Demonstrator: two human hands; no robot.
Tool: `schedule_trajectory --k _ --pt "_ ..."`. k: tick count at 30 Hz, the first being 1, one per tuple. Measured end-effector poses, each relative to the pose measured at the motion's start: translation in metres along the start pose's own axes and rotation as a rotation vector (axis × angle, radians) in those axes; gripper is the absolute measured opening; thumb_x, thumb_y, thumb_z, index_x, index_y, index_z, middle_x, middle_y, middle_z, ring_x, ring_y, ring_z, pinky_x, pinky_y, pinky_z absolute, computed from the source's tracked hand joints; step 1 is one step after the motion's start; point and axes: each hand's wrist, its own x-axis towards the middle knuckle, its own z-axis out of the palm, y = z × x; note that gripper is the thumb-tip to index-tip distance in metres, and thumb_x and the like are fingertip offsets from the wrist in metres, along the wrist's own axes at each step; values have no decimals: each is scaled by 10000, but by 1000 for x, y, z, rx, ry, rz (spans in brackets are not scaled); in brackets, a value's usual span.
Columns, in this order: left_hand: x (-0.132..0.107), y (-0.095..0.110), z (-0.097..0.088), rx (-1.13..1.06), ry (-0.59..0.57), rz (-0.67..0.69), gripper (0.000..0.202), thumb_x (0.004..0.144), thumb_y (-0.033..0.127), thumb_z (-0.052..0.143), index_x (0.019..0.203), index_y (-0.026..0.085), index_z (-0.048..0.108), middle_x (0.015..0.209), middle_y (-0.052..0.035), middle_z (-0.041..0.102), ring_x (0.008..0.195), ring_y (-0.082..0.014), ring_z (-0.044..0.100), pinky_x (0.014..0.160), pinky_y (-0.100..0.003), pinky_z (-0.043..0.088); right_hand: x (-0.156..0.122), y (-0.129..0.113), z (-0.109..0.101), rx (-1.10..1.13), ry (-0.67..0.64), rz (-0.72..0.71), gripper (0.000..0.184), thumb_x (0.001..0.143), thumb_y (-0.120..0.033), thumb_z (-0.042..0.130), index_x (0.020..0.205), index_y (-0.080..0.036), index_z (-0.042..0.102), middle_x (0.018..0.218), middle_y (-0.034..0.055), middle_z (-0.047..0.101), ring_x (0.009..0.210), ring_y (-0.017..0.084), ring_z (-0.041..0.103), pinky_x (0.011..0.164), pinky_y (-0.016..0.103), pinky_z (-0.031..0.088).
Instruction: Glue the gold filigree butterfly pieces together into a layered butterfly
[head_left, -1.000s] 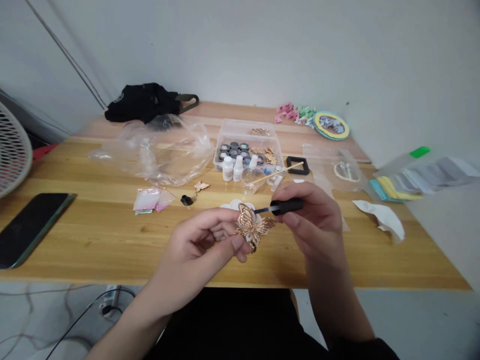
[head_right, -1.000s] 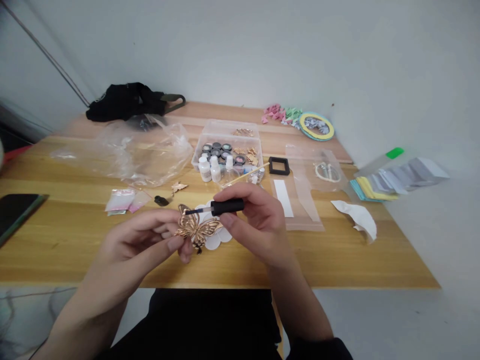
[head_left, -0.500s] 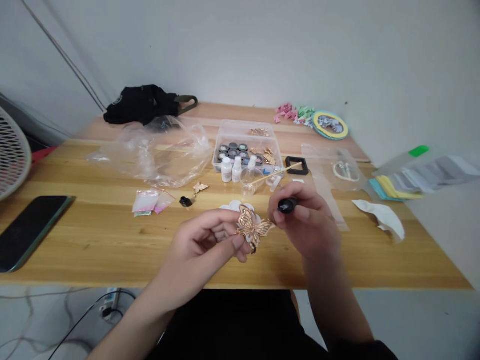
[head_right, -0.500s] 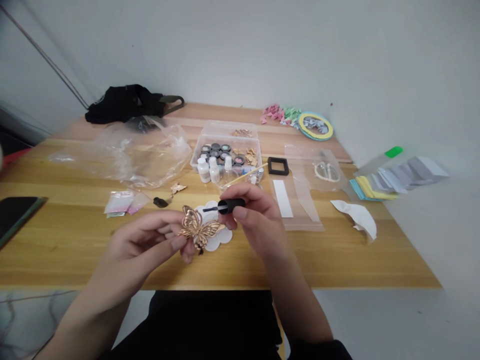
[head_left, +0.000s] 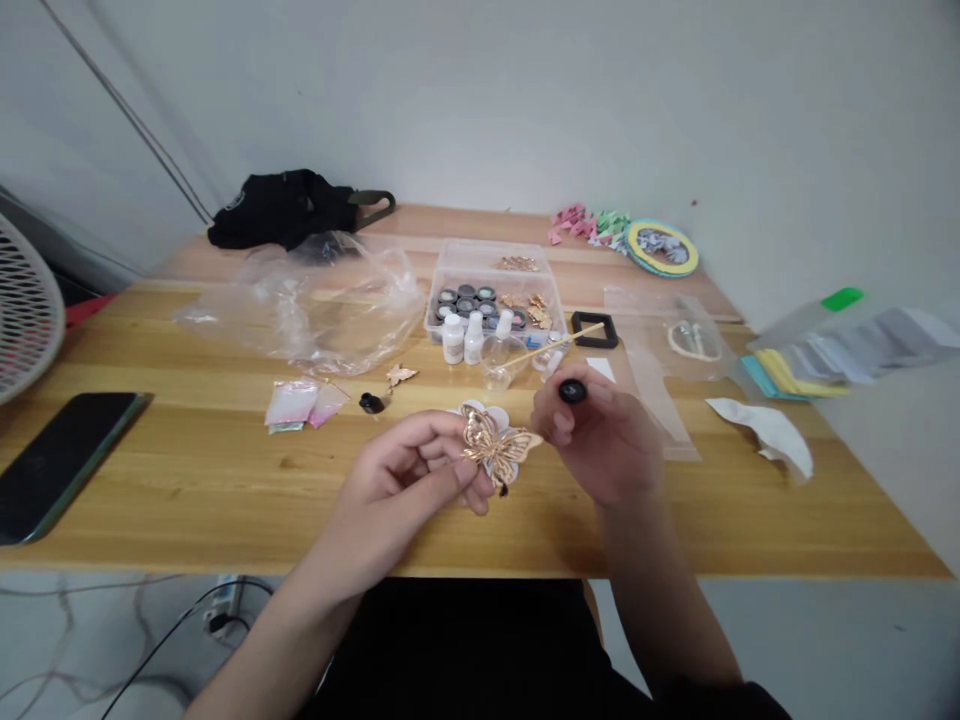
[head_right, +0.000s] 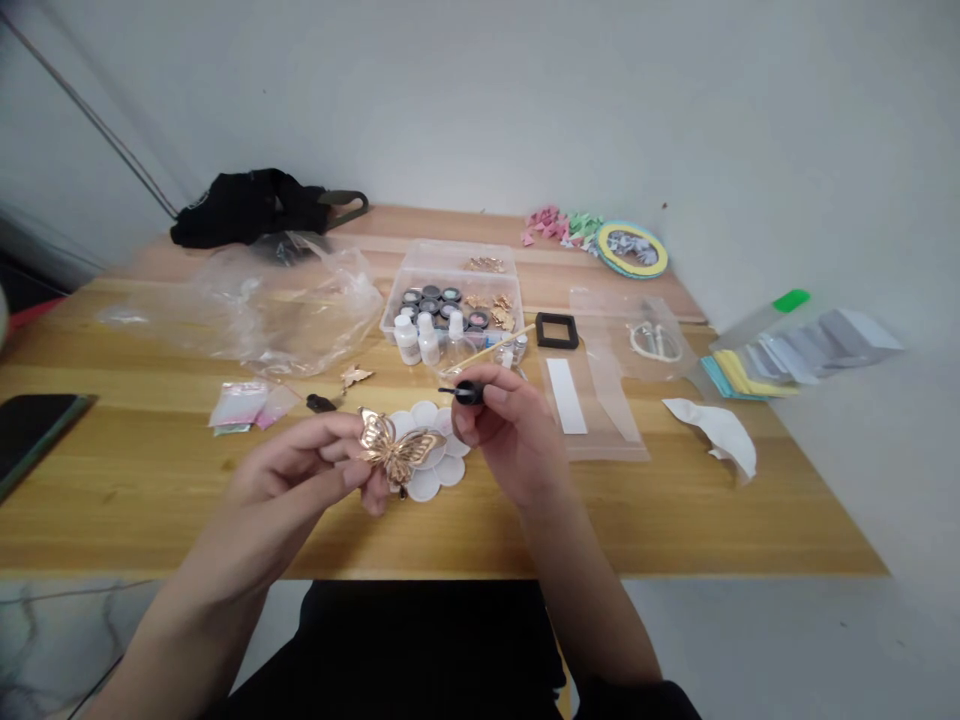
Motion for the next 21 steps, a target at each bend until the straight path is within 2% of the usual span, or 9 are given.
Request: schedule_trajectory --k 3,6,10,14,18,21 --pt "2 -3 -4 0 -11 -45 113 799 179 703 860 172 608 668 -9 717 582 -127 670 592 -237 559 2 5 -4 -7 40 9 181 691 -383 639 765 -219 659 496 -52 481 439 100 386 442 255 295" --pt "3 -11 -15 25 4 -119 158 780 196 724 815 173 572 674 -12 714 591 -122 662 589 -229 535 4 11 -9 3 91 30 177 683 -365 635 767 -210 649 504 -49 480 454 98 394 443 251 296" --pt "3 -31 -41 92 163 -231 215 745 240 757 813 168 566 685 -13 721 589 -113 643 558 -211 486 6 20 -15 68 152 85 199 645 -353 664 761 -191 658 501 -47 511 451 86 407 436 228 293" --pt "-2 -47 -66 144 308 -306 232 721 258 772 801 169 573 696 0 716 611 -117 643 611 -233 502 8 27 -20 94 169 150 191 644 -332 677 755 -177 658 501 -43 521 461 84 429 423 210 309" --pt "-8 -52 -80 167 381 -348 237 696 260 780 787 164 584 730 -27 725 616 -109 630 617 -221 491 8 33 -22 89 157 156 183 675 -327 659 777 -175 648 512 -44 525 461 79 433 424 204 332" --pt "-10 -51 -87 244 406 -387 259 671 276 773 818 162 592 698 -19 712 556 -104 597 523 -203 433 9 35 -21 88 189 169 186 654 -328 670 751 -170 653 501 -45 527 454 71 427 421 198 323"
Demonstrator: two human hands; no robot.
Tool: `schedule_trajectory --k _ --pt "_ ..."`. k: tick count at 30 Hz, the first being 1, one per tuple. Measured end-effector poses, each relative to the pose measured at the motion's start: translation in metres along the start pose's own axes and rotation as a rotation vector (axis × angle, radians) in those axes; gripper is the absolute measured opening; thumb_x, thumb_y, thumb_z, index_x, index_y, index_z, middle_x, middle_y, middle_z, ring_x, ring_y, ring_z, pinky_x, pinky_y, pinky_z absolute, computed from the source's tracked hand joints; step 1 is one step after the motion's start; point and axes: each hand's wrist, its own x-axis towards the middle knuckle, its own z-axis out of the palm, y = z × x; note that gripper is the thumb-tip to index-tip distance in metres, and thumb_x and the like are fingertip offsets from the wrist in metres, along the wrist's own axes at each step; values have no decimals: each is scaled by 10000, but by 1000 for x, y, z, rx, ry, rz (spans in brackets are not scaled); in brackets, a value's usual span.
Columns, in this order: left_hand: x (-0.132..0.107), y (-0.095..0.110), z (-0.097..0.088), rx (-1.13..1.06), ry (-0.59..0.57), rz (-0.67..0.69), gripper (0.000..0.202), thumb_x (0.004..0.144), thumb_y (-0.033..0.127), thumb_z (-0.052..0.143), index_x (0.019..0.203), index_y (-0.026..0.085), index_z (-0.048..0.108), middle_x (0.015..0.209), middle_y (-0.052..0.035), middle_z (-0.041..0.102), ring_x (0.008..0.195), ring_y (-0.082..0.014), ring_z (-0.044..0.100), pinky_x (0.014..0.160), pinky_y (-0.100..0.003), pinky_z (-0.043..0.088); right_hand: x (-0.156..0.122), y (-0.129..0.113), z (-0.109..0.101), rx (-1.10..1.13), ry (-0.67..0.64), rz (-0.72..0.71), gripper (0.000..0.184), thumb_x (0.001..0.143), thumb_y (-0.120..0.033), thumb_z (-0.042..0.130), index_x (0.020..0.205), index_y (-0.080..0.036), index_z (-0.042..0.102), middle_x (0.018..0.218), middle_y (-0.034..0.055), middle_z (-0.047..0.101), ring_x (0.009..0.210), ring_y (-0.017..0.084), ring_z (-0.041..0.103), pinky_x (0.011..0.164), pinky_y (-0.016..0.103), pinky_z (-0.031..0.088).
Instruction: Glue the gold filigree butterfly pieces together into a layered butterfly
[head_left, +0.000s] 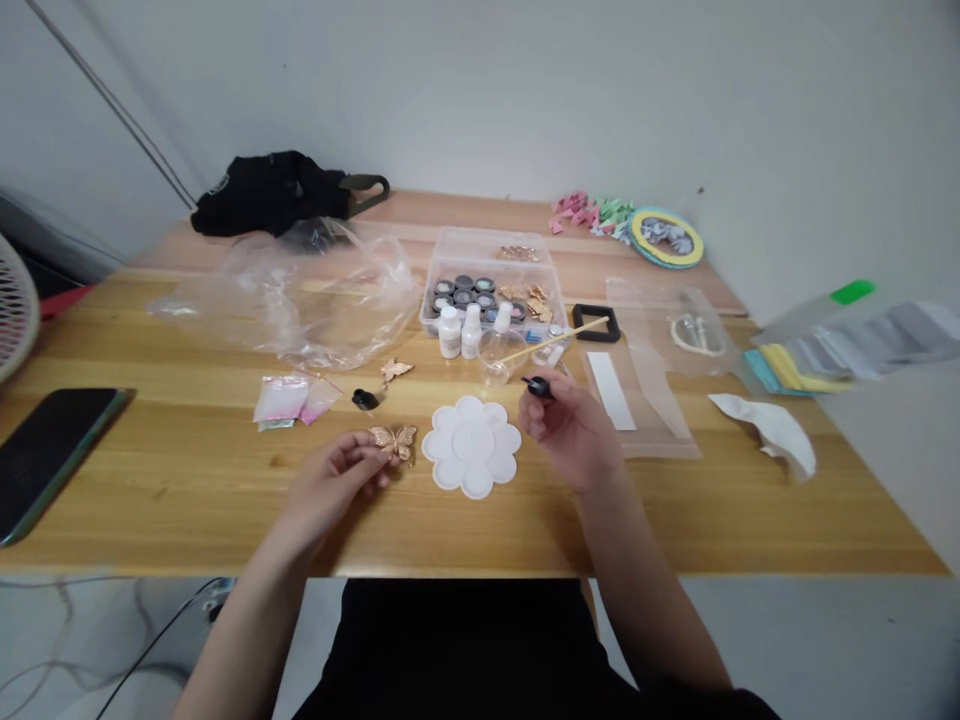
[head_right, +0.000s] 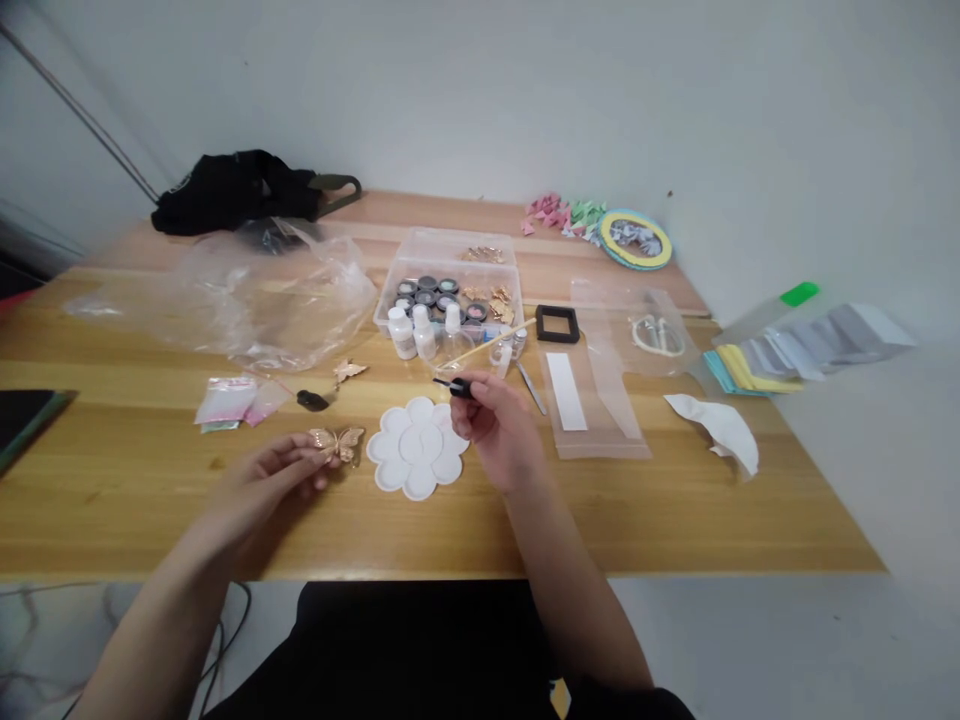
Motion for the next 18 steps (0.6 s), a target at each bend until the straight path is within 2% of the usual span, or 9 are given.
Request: schedule_trajectory --k 2,4,8,11,14,16,18 --pt "2 0 -3 111 24 1 278 651 309 757 835 161 609 677 -9 697 521 -114 582 487 -213 406 0 1 1 -6 30 2 183 640 -329 674 729 -170 659 495 -42 530 449 69 424 414 196 308" --pt "6 -1 -5 269 47 35 298 648 372 726 838 158 642 698 -20 704 528 -137 595 520 -251 440 0 2 2 -24 50 2 180 641 -328 670 726 -170 665 502 -35 536 452 70 429 410 198 300" --pt "9 -2 -6 607 119 134 359 668 478 657 847 171 706 805 -62 749 683 -221 665 659 -339 505 0 5 1 -56 68 9 185 649 -331 666 741 -171 670 510 -30 539 456 75 437 424 210 305" --pt "8 1 -7 748 151 148 377 707 486 610 896 180 723 857 -73 761 787 -263 690 733 -371 511 1 7 0 -70 74 20 199 647 -336 667 763 -175 675 511 -30 546 457 77 438 432 214 301" --pt "8 7 -7 916 266 175 357 776 453 553 942 177 708 888 -98 746 839 -295 688 758 -405 502 2 8 1 -83 66 27 200 642 -333 667 762 -173 676 503 -32 548 455 78 436 434 218 297" --pt "11 13 -6 1015 380 216 375 808 431 531 1030 165 673 948 -131 724 901 -328 673 750 -424 495 2 10 3 -95 68 33 200 631 -327 671 754 -170 677 503 -30 559 455 79 444 434 219 298" --pt "18 17 -6 1057 445 281 426 819 415 529 1140 151 623 1047 -164 686 978 -352 645 756 -434 491 3 12 4 -106 76 40 203 617 -323 680 749 -168 679 503 -28 574 452 80 453 433 217 299"
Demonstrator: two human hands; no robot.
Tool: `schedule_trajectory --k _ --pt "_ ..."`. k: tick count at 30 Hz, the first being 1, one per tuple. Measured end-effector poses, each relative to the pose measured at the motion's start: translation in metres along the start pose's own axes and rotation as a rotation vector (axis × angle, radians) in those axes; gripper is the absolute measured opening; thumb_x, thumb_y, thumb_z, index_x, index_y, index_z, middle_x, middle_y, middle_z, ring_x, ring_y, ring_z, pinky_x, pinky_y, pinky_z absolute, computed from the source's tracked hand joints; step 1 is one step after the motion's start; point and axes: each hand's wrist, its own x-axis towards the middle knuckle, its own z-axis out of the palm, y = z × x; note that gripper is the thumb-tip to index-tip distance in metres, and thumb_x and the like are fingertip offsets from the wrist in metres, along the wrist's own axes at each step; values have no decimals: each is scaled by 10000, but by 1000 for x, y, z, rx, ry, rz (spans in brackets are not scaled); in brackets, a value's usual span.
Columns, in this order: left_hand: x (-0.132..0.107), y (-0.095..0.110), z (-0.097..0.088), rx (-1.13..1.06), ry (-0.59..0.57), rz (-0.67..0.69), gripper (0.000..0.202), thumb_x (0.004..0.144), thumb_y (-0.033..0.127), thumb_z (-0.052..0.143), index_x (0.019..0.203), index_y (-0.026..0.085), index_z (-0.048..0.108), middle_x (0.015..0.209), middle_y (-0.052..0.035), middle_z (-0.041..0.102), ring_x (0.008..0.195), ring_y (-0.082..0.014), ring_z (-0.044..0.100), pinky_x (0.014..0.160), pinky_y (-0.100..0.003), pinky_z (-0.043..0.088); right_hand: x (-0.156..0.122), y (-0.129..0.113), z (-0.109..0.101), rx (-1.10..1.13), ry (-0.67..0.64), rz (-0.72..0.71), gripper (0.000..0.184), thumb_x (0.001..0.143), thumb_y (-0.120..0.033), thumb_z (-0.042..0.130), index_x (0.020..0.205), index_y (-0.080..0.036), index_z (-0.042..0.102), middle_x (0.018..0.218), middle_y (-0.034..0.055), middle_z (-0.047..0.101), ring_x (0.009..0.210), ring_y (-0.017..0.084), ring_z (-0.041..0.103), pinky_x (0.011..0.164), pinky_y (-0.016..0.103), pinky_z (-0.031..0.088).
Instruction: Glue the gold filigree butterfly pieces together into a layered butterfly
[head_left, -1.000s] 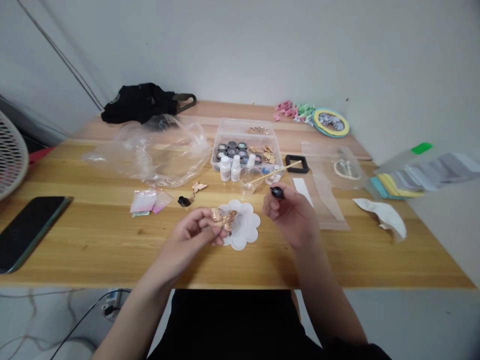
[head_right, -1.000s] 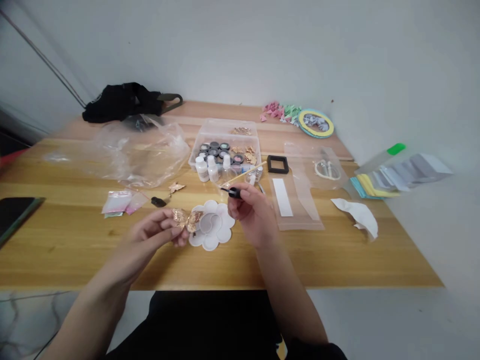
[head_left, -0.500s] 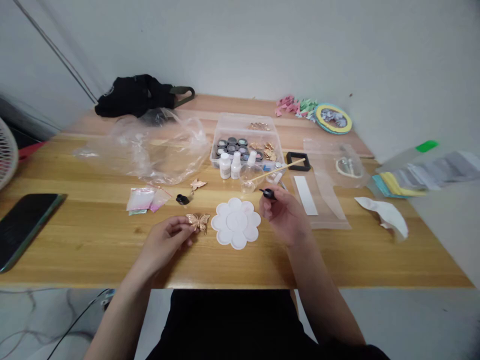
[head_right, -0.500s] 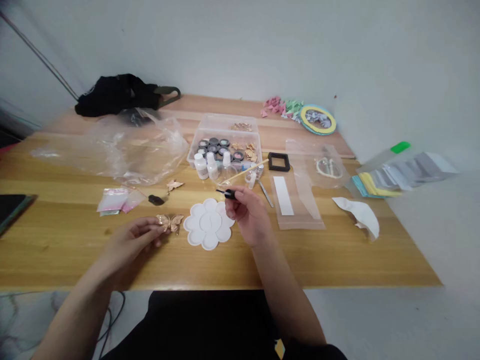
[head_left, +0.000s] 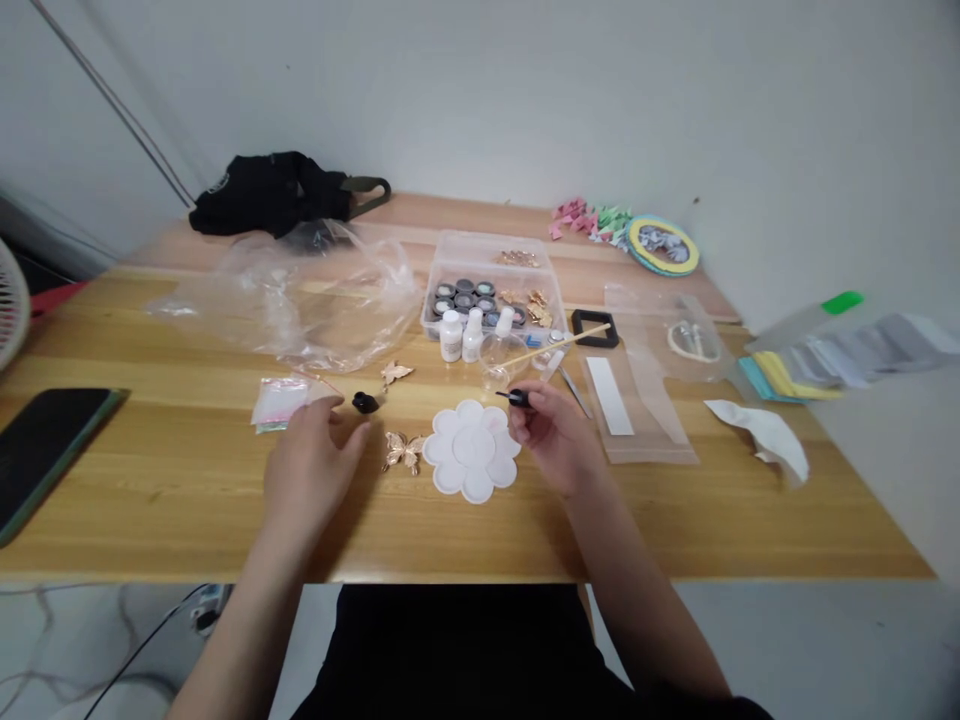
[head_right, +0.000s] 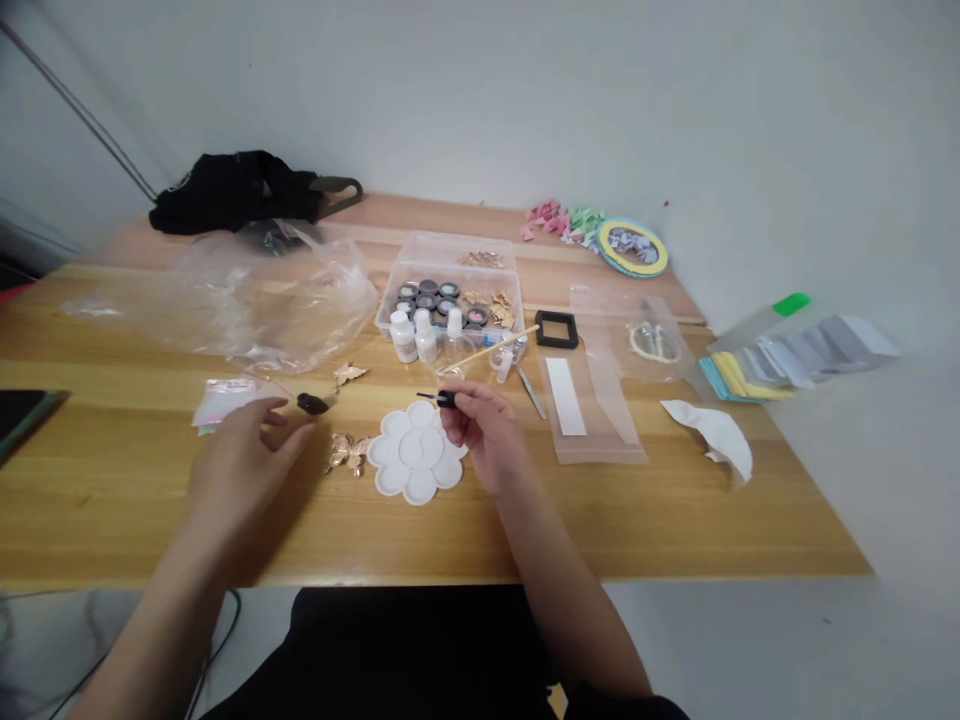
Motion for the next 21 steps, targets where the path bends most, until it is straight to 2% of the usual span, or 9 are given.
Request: schedule_trajectory --k 2,6,9,12,15,18,21 --pt "8 1 3 -3 22 62 419 818 387 531 1154 150 614 1075 -170 659 1004 -351 626 778 -433 487 1 2 1 -15 -1 8 205 608 -317 687 750 -169 681 503 -29 582 446 77 454 433 214 298" --pt "23 -2 12 -25 -9 140 281 817 361 516 980 183 660 959 -137 647 935 -327 624 786 -419 481 1 5 5 -65 -28 42 189 617 -296 684 756 -168 679 505 -36 581 436 65 442 443 208 290" --pt "26 -5 15 -32 -9 143 225 812 363 513 857 188 648 876 -124 642 887 -321 624 757 -411 477 0 5 10 -105 -50 65 190 618 -288 689 766 -170 680 515 -38 594 439 60 440 456 211 287" --pt "21 -4 12 -152 -51 103 204 800 373 549 854 191 623 794 -77 668 767 -268 644 690 -367 476 -2 2 17 -170 -85 59 176 627 -282 688 771 -181 678 537 -41 609 452 61 442 465 217 299" --pt "9 3 5 -354 -68 134 191 784 359 589 890 202 614 707 -9 669 612 -187 622 590 -295 464 -8 -5 24 -278 -132 -22 154 661 -259 675 802 -197 671 581 -43 619 479 66 458 478 221 329" --pt "-4 14 -4 -469 -59 290 164 778 322 606 886 199 617 728 5 672 558 -138 594 533 -251 452 -17 -14 33 -453 -199 -146 151 724 -244 659 871 -212 662 685 -25 639 553 86 515 509 233 390" --pt "-13 23 -11 -484 -60 425 153 801 306 607 899 189 622 773 -6 678 562 -121 594 521 -237 458 -27 -23 41 -704 -262 -357 143 797 -213 620 936 -218 655 798 -4 658 636 100 548 574 249 446"
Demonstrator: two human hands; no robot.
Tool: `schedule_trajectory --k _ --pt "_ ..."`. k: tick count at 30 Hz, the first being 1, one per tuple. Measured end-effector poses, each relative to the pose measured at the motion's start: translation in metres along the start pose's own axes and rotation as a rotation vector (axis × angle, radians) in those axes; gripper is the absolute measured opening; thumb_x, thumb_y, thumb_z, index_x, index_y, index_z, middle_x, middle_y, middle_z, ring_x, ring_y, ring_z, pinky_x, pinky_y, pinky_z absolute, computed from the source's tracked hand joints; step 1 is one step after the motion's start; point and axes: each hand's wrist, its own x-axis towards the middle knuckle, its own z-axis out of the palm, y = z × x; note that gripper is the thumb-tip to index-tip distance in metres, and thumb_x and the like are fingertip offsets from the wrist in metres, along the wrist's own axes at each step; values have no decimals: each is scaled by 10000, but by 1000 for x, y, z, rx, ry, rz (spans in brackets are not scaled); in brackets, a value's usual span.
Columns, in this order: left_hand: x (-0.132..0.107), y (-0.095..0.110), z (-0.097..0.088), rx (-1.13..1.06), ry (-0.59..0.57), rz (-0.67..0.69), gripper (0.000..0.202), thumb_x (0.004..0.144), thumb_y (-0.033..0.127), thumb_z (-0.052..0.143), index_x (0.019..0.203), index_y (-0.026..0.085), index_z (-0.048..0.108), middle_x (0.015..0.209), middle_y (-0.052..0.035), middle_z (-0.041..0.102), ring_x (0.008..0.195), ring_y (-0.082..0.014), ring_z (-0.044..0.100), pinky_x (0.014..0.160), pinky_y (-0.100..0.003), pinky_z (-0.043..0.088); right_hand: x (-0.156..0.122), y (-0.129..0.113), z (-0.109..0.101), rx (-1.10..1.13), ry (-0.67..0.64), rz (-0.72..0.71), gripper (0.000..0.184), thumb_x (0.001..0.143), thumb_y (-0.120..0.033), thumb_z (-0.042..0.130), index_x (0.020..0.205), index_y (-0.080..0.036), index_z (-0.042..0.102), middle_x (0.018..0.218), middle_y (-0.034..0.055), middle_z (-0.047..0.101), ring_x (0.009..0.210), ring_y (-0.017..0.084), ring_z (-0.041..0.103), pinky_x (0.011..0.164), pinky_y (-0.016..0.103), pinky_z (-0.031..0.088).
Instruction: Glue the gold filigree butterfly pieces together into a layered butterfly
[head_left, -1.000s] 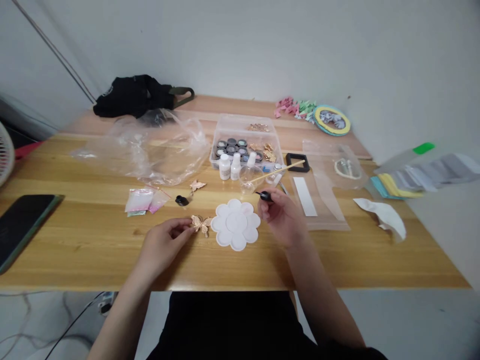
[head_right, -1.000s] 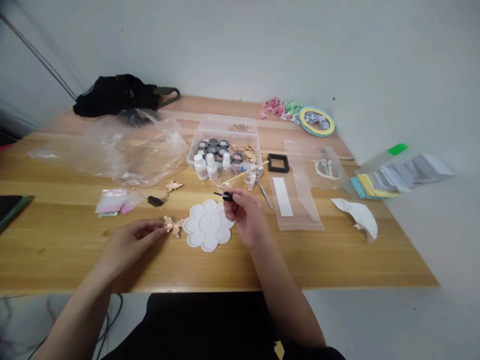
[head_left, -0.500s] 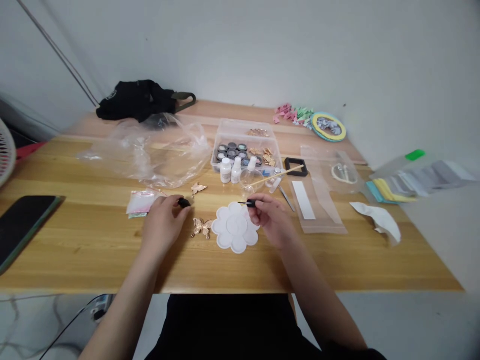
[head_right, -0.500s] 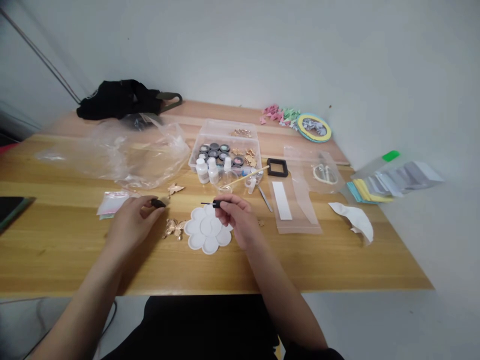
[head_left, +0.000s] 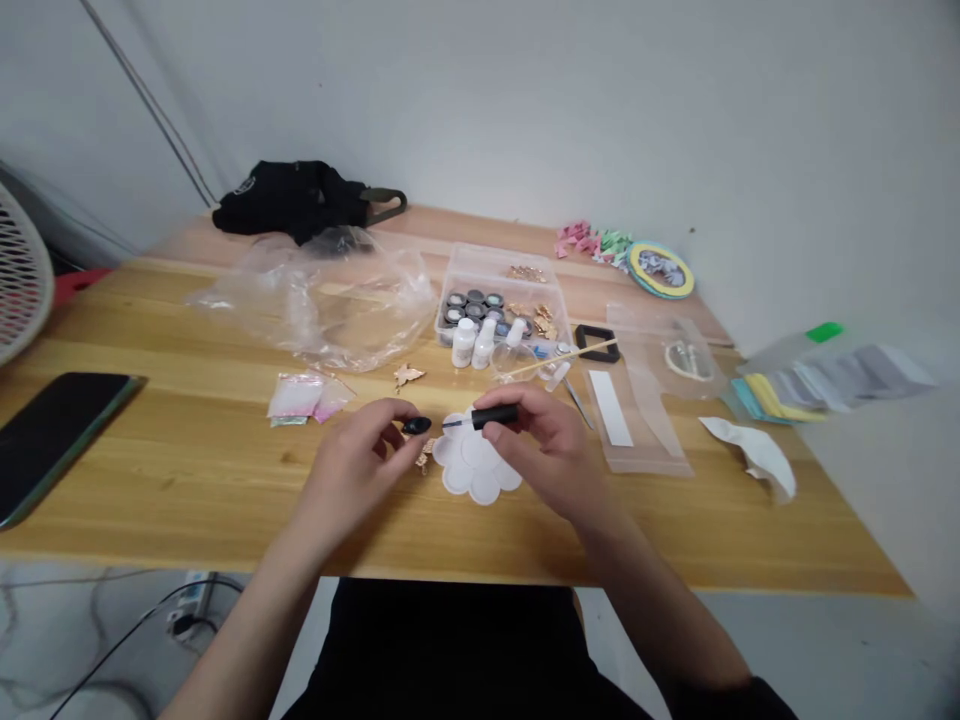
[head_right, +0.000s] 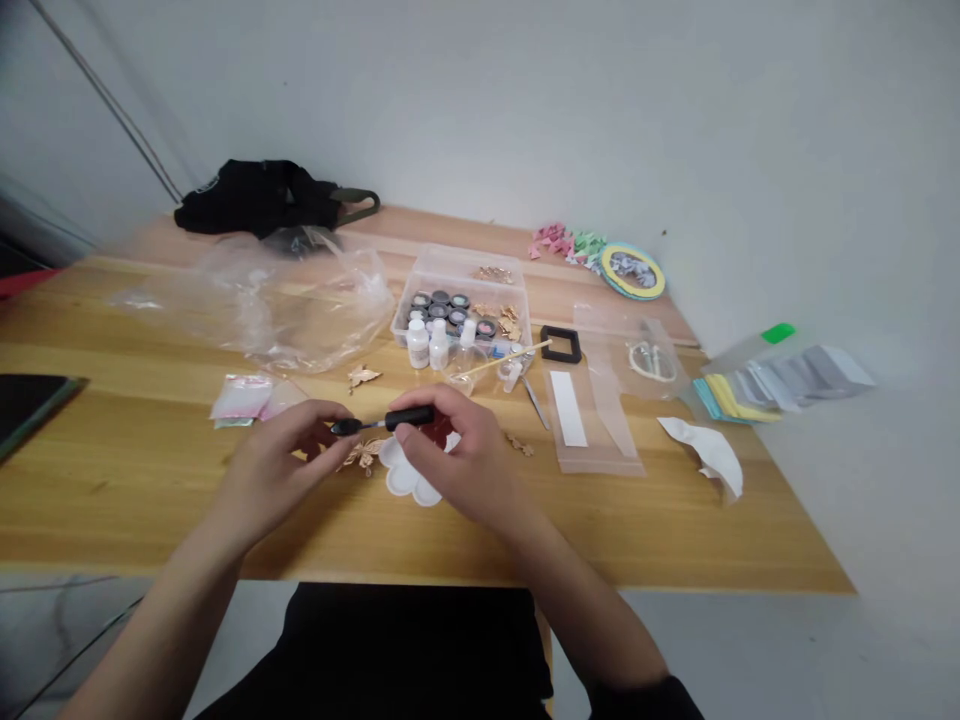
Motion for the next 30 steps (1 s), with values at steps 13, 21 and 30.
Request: schedule_trajectory --k 13,21,30 --pt "-5 10 0 106 -32 142 80 844 226 583 908 183 604 781 -9 675 600 -120 601 567 -247 474 -11 -18 6 -472 -26 -316 165 833 -124 569 963 -224 594 814 -12 653 668 114 548 611 255 443" --pt "-6 15 0 90 -40 138 74 833 213 573 894 194 611 773 -6 681 598 -122 607 563 -246 477 -12 -15 7 -501 -20 -322 155 839 -132 571 970 -213 591 810 -10 647 663 114 538 608 256 430" --pt "-7 17 0 123 -21 156 73 835 215 575 889 190 617 752 0 672 576 -116 582 572 -249 471 -11 -14 7 -542 -52 -321 147 845 -145 560 971 -213 590 821 3 647 670 125 535 612 262 421"
